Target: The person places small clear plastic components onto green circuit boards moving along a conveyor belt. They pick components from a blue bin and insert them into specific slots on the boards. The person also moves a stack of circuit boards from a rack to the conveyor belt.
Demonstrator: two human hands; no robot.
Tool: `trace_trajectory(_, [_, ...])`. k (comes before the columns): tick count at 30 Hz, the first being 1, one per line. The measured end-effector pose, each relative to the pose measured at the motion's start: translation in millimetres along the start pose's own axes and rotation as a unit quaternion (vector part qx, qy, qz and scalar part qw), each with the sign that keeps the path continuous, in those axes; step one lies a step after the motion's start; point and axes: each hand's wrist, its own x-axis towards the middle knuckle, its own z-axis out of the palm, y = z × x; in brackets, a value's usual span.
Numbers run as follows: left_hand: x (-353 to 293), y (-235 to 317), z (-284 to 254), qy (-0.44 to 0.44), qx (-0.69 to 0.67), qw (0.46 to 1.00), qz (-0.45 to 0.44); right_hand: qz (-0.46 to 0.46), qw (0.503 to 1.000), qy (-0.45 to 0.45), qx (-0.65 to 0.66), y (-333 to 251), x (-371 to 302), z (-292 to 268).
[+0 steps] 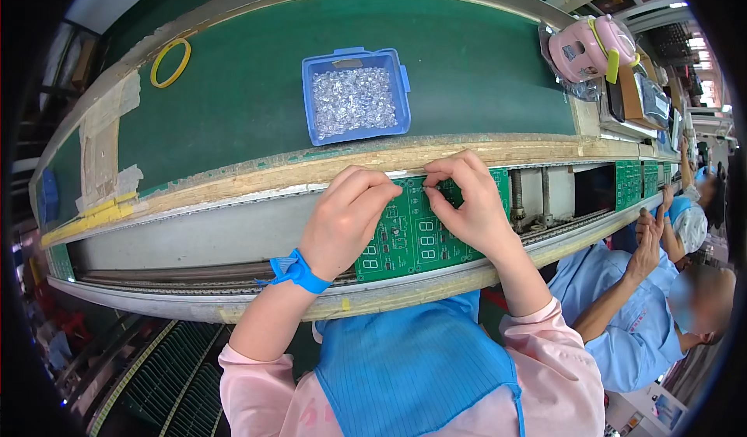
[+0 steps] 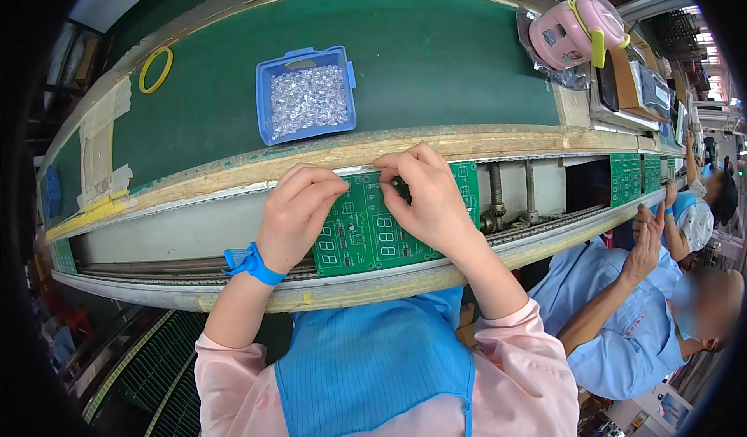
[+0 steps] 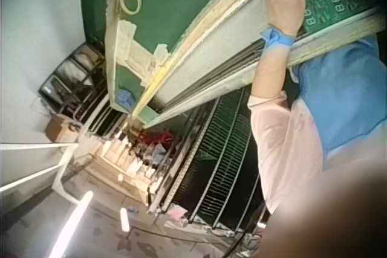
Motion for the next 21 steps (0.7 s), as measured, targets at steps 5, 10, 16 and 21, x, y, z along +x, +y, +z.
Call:
trace_trajectory(5, [-0.4,1.1,-0.1,-0.004,0.003,1.0,0.0,-0.008,1.0,0.003,0.001,-0.4,-0.3,0.8])
trace_trajectory(10, [0.1,3.5,0.3,0.0,-0.017,1.0,-0.024,-0.062,0.997,0.008,-0.055,-2.5,1.6,1.4])
trace_trajectory(16, [1.0,4.4,-0.1,0.009,-0.064,0.995,-0.074,-0.117,0.983,0.002,-0.145,-11.7,7.8,-4.0])
trace_trajectory(21, [0.2,6.6,0.1,0.01,-0.139,0.978,-0.155,-0.13,0.974,-0.031,-0.183,-14.8,9.5,-3.6])
